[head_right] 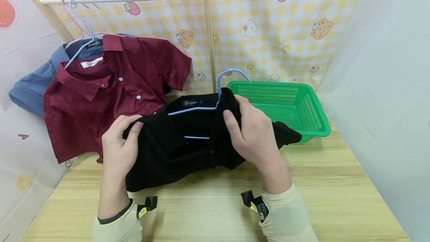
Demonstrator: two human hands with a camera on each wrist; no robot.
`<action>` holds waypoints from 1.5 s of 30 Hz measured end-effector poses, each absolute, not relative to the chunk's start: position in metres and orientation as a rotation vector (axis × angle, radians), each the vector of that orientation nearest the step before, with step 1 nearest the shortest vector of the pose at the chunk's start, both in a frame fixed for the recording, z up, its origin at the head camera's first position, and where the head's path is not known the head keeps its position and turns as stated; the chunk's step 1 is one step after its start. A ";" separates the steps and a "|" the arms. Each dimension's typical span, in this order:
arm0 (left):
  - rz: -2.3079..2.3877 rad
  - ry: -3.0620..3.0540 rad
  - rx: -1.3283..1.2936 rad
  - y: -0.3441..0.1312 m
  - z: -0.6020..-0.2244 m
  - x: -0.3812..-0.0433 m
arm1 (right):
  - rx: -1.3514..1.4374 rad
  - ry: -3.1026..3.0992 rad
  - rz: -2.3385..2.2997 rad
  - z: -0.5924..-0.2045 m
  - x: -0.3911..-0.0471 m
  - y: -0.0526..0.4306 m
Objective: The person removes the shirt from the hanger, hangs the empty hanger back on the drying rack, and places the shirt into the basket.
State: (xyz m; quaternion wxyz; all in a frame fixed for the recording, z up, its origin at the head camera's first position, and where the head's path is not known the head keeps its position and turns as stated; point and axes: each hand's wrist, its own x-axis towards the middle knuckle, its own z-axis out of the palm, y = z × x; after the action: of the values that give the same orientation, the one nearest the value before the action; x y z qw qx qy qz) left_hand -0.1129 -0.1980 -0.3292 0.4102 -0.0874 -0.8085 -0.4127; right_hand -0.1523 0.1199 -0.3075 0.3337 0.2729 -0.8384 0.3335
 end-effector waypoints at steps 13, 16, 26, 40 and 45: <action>-1.116 -2.045 -0.086 -0.204 -0.319 -0.108 | 0.741 -1.995 0.762 -0.308 -0.158 0.125; -1.113 -2.069 0.110 -0.213 -0.319 -0.107 | 0.696 -1.978 0.776 -0.308 -0.157 0.132; -1.124 -2.489 0.436 -0.233 -0.333 -0.112 | 0.618 -1.942 0.978 -0.304 -0.150 0.142; -1.035 -2.525 0.185 -0.225 -0.330 -0.106 | 0.705 -1.980 0.928 -0.296 -0.145 0.141; -1.209 -2.115 -0.105 -0.222 -0.322 -0.098 | 0.748 -1.973 0.903 -0.301 -0.148 0.137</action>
State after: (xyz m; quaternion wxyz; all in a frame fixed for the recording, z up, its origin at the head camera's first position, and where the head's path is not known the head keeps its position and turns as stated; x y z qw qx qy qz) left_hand -0.0976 -0.2222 -0.3216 0.3444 -0.0403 -0.8144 -0.4654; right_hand -0.1475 0.1371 -0.3015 0.4106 0.2973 -0.7838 0.3588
